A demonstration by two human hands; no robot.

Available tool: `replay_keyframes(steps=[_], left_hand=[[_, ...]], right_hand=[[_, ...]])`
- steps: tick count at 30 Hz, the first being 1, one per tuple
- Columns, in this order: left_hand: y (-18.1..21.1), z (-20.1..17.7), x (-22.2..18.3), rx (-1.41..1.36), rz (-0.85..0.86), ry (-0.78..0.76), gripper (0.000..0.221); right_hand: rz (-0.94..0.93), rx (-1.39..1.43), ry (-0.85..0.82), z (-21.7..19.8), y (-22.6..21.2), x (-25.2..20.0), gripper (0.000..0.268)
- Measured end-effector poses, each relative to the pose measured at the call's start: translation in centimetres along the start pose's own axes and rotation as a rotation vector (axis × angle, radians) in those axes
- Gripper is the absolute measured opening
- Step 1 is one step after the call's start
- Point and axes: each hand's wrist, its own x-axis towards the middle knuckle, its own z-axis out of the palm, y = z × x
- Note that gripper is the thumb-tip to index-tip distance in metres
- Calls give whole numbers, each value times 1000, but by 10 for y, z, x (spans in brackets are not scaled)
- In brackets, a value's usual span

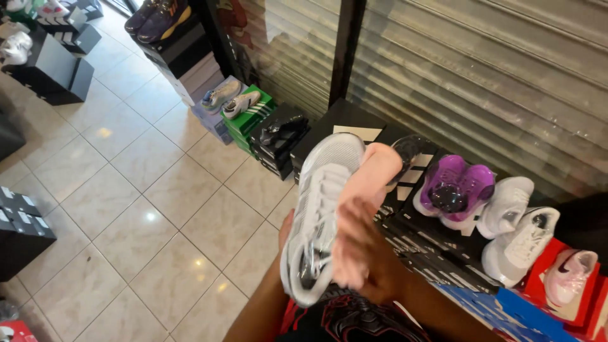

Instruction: Cleaning shoe boxes with a cloth and inspecting the shoes inside before restacking them.

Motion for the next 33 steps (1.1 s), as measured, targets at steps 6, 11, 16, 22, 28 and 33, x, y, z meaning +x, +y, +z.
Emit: replay_keyframes(steps=[6,11,16,22,28,33], left_hand=[[-30,18,5,60,51,151,65],[-27,15,9,352,255,232,53],[-40,-1,-2,400,305,229,56],[-73,1,-28,88,230,356,77],[-49,-15,-23,-5,332,556,95],[-20,0,-7,-25,435,715,92]], right_hand=[[-203,-149,-180,-75,68,15,57],[321,-308,-489,-48,28,44,68],[-160,-469,-325,-25,86,3,53],[291,329,21,-60,65,91,56],[763,1340,315,5,99,-11,33],[938,1500,518,14,79,-38,57]])
